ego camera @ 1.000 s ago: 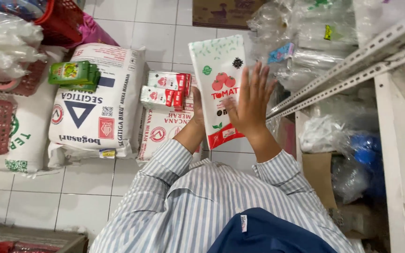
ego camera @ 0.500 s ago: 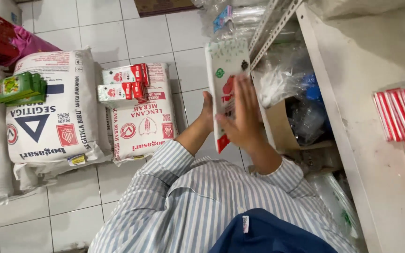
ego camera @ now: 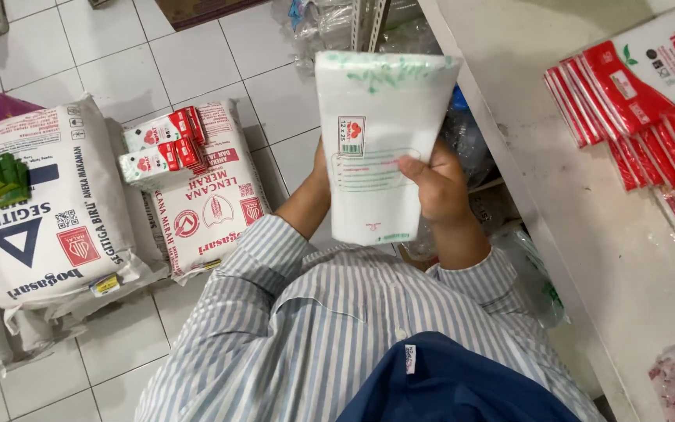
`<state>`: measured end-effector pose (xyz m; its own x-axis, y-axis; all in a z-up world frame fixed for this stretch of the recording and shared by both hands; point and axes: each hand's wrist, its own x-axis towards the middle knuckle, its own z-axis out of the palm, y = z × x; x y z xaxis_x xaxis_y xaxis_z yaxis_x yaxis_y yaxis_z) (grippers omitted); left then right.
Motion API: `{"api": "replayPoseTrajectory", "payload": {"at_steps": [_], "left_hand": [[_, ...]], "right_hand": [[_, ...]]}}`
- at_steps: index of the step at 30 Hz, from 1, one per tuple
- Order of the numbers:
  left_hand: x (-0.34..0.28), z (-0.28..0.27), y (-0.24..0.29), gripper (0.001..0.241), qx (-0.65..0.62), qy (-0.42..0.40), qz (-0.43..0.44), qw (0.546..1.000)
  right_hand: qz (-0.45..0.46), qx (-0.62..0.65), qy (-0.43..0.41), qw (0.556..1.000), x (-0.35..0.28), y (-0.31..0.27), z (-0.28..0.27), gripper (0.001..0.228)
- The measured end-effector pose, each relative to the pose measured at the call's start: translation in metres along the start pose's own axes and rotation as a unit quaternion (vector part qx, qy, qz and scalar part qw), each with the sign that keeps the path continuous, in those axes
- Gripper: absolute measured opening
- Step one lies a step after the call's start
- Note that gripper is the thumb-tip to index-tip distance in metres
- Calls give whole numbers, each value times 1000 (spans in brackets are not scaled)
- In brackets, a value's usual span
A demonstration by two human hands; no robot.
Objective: The person picks up a package of plastic bags, turns it over, and places it on a stack of flour bags before picking up another package and returning it to the shelf.
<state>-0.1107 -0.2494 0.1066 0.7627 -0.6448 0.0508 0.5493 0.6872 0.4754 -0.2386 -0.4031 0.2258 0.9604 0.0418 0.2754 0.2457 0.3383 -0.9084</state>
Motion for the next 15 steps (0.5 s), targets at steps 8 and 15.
{"api": "replayPoseTrajectory", "payload": {"at_steps": [8, 15], "left_hand": [[-7, 51, -12, 102, -213, -106, -76, 968], [16, 60, -22, 101, -172, -154, -60, 971]], "right_hand": [[-173, -705, 117, 677, -3, 17, -1, 77], [-181, -756, -11, 628, -4, 46, 2, 90]]}}
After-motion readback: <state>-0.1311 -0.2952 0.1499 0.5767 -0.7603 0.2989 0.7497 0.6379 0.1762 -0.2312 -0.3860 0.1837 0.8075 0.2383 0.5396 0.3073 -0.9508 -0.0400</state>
